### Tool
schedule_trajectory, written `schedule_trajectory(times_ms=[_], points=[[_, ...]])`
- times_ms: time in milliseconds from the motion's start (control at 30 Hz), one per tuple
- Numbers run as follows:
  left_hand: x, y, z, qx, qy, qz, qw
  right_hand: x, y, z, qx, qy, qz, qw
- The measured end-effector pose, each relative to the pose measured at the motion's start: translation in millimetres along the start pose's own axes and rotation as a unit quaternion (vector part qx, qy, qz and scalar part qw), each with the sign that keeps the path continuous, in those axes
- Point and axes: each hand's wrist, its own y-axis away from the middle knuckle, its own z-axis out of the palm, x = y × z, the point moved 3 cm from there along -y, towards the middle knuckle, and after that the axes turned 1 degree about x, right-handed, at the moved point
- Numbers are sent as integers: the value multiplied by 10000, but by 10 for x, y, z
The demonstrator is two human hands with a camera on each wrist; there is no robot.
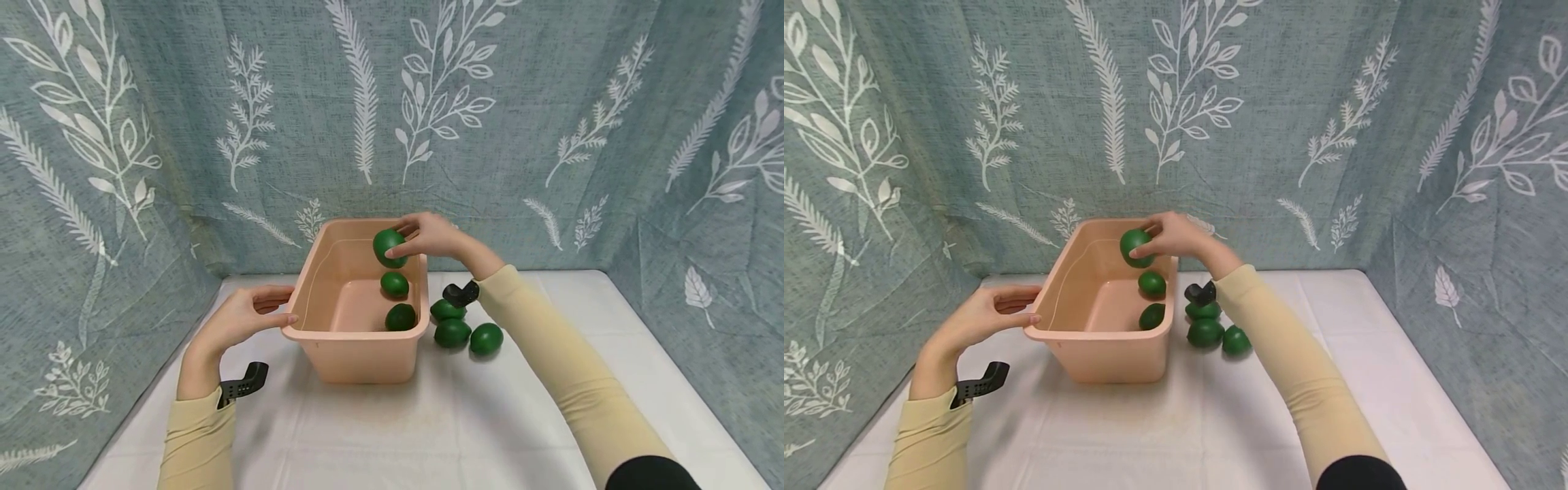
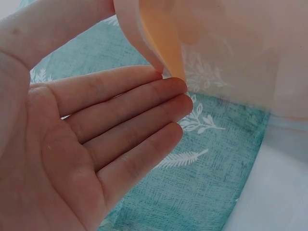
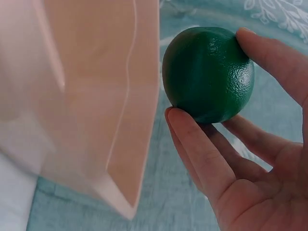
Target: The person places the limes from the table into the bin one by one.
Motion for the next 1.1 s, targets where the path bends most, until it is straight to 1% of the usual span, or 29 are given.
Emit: schedule_trajectory(times_ms=[100, 200, 333, 467, 600, 700, 900, 1100], points=[[16, 2, 7, -3, 16, -7, 10000, -43, -48, 71, -102, -78, -36, 9999], [25, 3, 13, -5, 32, -9, 10000, -83, -86, 130, -146, -158, -182, 9996], [25, -5, 23, -20, 15, -33, 10000, -98, -96, 158, -52, -279, -349, 9990], [24, -10, 26, -19, -24, -70, 10000, -45, -46, 115, 130, -348, -373, 9986], [26, -8, 17, -9, -60, -70, 10000, 52, 44, 27, 316, -190, -327, 9988], [26, -7, 10, -5, -70, -63, 10000, 135, 131, -29, 380, -188, -296, 9987], [15, 1, 5, 19, -47, 6, 10000, 358, 348, -70, 419, -640, -159, 9969], [5, 14, 12, 16, 13, -36, 10000, 637, 536, -91, 584, -981, 32, 9935]])
